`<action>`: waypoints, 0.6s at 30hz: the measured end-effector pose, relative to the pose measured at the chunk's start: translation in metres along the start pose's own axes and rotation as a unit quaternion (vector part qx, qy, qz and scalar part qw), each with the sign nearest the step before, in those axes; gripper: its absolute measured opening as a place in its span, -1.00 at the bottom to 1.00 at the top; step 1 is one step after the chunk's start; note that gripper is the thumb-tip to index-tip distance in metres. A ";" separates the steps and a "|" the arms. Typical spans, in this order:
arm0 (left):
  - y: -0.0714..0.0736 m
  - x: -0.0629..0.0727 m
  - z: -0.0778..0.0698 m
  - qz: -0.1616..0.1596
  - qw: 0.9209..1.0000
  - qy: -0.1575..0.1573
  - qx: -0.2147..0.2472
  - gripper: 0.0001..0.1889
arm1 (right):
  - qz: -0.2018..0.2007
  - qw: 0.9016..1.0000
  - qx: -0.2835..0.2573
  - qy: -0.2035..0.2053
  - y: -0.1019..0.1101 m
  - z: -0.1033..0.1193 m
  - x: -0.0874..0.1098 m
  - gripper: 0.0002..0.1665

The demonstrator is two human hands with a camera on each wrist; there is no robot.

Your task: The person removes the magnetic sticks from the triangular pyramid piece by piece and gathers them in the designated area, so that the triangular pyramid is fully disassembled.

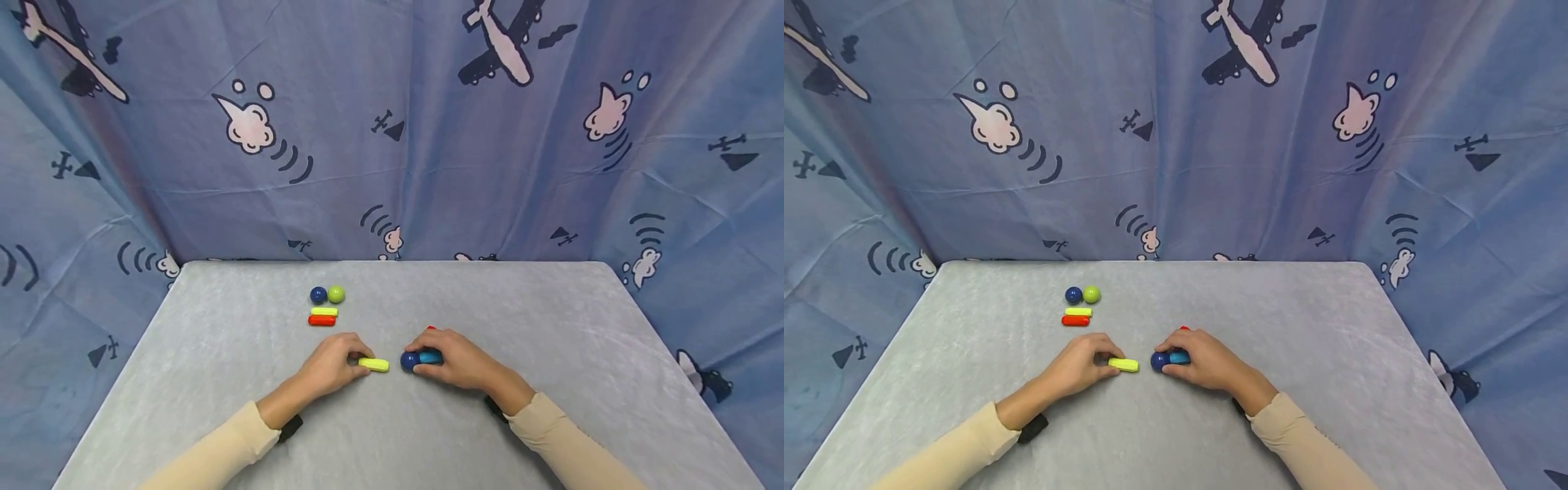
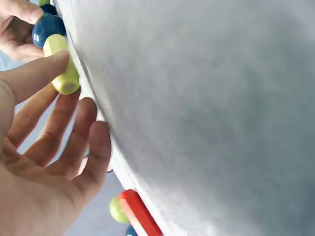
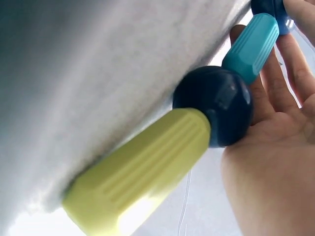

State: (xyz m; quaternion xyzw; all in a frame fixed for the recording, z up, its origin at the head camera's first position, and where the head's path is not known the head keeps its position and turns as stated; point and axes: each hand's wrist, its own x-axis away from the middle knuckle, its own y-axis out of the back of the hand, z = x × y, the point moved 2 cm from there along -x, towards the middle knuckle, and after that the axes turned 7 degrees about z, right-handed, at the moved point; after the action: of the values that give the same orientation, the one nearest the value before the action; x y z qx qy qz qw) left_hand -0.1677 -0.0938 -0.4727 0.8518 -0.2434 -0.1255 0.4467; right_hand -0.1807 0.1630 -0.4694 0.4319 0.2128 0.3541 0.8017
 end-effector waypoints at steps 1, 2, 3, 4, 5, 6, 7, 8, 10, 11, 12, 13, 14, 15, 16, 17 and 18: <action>0.002 0.001 0.001 -0.004 1.000 0.002 0.002 -0.80 | 0.001 1.000 0.001 -0.001 0.000 0.000 0.000 -0.65; 0.004 0.002 0.002 -0.008 1.000 0.005 0.004 -0.80 | 0.002 1.000 0.001 -0.003 0.001 0.000 0.000 -0.64; 0.007 0.004 0.003 -0.014 1.000 0.009 0.006 -0.80 | 0.003 1.000 0.002 -0.003 0.001 0.001 0.000 -0.64; 0.009 0.005 0.005 -0.017 1.000 0.013 0.009 -0.79 | 0.004 1.000 0.001 -0.005 0.001 0.001 0.000 -0.64; 0.012 0.007 0.006 -0.021 0.999 0.020 0.013 -0.79 | 0.004 1.000 0.001 -0.006 0.001 0.001 0.000 -0.64; 0.015 0.008 0.009 -0.026 0.999 0.027 0.017 -0.78 | 0.004 1.000 0.000 -0.007 0.001 0.001 0.000 -0.64; 0.018 0.010 0.012 -0.031 0.999 0.035 0.020 -0.77 | 0.004 1.000 0.000 -0.007 0.000 0.001 0.000 -0.64; 0.021 0.011 0.015 -0.036 0.998 0.043 0.023 -0.77 | 0.003 1.000 0.000 -0.006 0.000 0.001 0.000 -0.64; 0.028 0.014 0.023 -0.043 0.997 0.059 0.028 -0.76 | 0.001 1.000 0.000 -0.003 0.000 0.000 0.000 -0.64; 0.032 0.015 0.027 -0.048 0.996 0.067 0.028 -0.76 | 0.000 1.000 0.000 -0.001 -0.001 0.000 0.000 -0.64; 0.036 0.016 0.031 -0.052 0.996 0.074 0.028 -0.76 | -0.001 1.000 0.001 -0.001 -0.001 0.000 0.000 -0.64; 0.040 0.017 0.036 -0.054 0.995 0.080 0.026 -0.76 | -0.002 1.000 0.001 0.000 -0.001 0.000 0.000 -0.64; 0.044 0.018 0.040 -0.055 0.995 0.085 0.026 -0.76 | -0.003 1.000 0.001 -0.001 -0.001 0.000 0.000 -0.64; 0.047 0.018 0.044 -0.056 0.994 0.088 0.022 -0.76 | -0.003 1.000 0.001 -0.001 -0.001 0.000 0.000 -0.64; 0.051 0.018 0.048 -0.057 0.994 0.090 0.018 -0.76 | -0.004 1.000 -0.001 -0.003 -0.001 -0.001 0.000 -0.64; 0.055 0.019 0.051 -0.057 0.994 0.093 0.015 -0.75 | -0.004 1.000 -0.002 -0.004 -0.001 -0.001 0.001 -0.64; 0.058 0.019 0.054 -0.055 0.994 0.095 0.010 -0.75 | -0.005 1.000 -0.002 -0.006 -0.001 -0.001 0.001 -0.64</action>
State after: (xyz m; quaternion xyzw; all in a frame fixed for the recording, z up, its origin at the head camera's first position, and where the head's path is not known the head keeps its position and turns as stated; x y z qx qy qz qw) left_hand -0.1925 -0.1692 -0.4561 0.8765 -0.1539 -0.0657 0.4513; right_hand -0.1802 0.1638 -0.4705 0.4313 0.2090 0.3480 0.8057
